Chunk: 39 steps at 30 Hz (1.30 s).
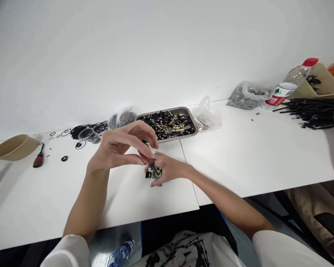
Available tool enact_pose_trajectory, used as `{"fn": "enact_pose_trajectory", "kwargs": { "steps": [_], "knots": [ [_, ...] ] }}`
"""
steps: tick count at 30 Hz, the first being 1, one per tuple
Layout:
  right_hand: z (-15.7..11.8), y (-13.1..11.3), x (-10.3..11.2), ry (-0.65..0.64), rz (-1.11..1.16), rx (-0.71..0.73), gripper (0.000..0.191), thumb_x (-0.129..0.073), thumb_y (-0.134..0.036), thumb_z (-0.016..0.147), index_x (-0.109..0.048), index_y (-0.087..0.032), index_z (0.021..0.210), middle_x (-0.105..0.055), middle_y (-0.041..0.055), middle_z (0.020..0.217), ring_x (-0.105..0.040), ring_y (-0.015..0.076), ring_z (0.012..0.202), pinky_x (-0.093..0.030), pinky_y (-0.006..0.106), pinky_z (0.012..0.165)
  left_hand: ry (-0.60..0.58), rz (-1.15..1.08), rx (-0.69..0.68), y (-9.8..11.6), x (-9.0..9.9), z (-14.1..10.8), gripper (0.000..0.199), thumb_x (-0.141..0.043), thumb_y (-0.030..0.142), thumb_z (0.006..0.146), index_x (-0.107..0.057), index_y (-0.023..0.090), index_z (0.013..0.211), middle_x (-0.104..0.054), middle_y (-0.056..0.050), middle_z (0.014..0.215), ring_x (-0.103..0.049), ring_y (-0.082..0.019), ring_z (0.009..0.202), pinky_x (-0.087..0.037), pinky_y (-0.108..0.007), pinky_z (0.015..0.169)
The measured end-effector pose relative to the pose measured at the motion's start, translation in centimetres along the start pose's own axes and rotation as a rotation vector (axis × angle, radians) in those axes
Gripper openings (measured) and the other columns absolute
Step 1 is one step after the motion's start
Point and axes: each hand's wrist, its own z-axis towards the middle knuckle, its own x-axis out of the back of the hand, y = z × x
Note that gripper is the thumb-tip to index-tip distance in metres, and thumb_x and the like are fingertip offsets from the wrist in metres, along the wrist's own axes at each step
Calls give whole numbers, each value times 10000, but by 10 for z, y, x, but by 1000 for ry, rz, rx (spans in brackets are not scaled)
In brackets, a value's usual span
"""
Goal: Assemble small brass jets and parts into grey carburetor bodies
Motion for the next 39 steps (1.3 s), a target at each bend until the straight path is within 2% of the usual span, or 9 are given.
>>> {"fn": "enact_pose_trajectory", "kwargs": {
  "steps": [3, 9, 15, 20, 24, 29, 32, 35, 39],
  "knots": [
    [0, 0, 0, 15, 6, 31, 422, -847, -386, 705, -674, -217, 1051, -567, 76, 1279, -519, 253, 1182, -452, 410, 1044, 54, 15, -20, -1, 0, -2, 297, -780, 72, 752, -786, 230, 1003, -661, -88, 915, -671, -196, 854, -631, -336, 702],
    [0, 1, 0, 12, -12, 69, 407, -834, -384, 725, -656, -225, 1054, -551, 74, 1302, -487, 247, 1223, -413, 423, 1079, 11, -23, 43, 3, -1, -4, 340, -567, 65, 912, -718, 207, 1182, -719, -132, 1050, -695, -234, 979, -638, -380, 788],
    [0, -2, 2, -20, -18, -14, 443, -834, -420, 724, -674, -215, 1083, -582, 82, 1207, -543, 248, 1119, -482, 404, 992, 62, 56, -10, -2, -3, 1, 266, -816, 142, 737, -782, 214, 990, -685, -99, 955, -687, -199, 853, -628, -326, 706],
    [0, -1, 1, -13, -16, 25, 422, -825, -402, 731, -664, -222, 1078, -550, 83, 1298, -520, 248, 1173, -462, 413, 1024, 48, -41, 83, 1, -5, -4, 332, -686, 115, 854, -717, 202, 1173, -724, -119, 991, -708, -209, 866, -634, -342, 724],
    [1, 0, 1, -8, -39, 50, 412, -822, -420, 733, -662, -221, 1057, -538, 82, 1316, -493, 254, 1212, -441, 421, 1053, 52, 14, 60, 1, -4, -4, 282, -628, 127, 894, -718, 188, 1154, -731, -135, 1045, -707, -215, 892, -627, -364, 775],
    [1, -5, 3, -18, -23, -28, 431, -838, -411, 717, -678, -225, 1071, -572, 77, 1240, -533, 257, 1136, -493, 401, 975, 39, 98, 20, -2, -3, 1, 237, -779, 198, 787, -755, 202, 1024, -669, -117, 1063, -676, -171, 835, -628, -316, 719],
    [0, -6, 3, -23, -12, -41, 434, -844, -406, 713, -682, -225, 1073, -578, 75, 1242, -536, 256, 1130, -494, 395, 971, 78, 130, -8, -4, -3, 1, 221, -834, 201, 729, -768, 208, 940, -639, -79, 920, -656, -170, 824, -610, -304, 687],
    [0, -3, 2, -23, -1, -15, 437, -839, -414, 719, -674, -223, 1077, -570, 76, 1276, -527, 252, 1149, -479, 401, 993, 104, 141, -1, -4, -2, -1, 264, -830, 157, 727, -768, 217, 977, -651, -62, 824, -650, -178, 820, -600, -322, 703],
    [0, 3, -1, 5, -6, 39, 429, -840, -420, 716, -670, -228, 1061, -556, 69, 1311, -498, 246, 1192, -434, 414, 1054, 106, 98, 39, -2, 0, -3, 330, -794, 106, 753, -760, 228, 1057, -707, -84, 904, -666, -193, 844, -609, -337, 704]
  ]
}}
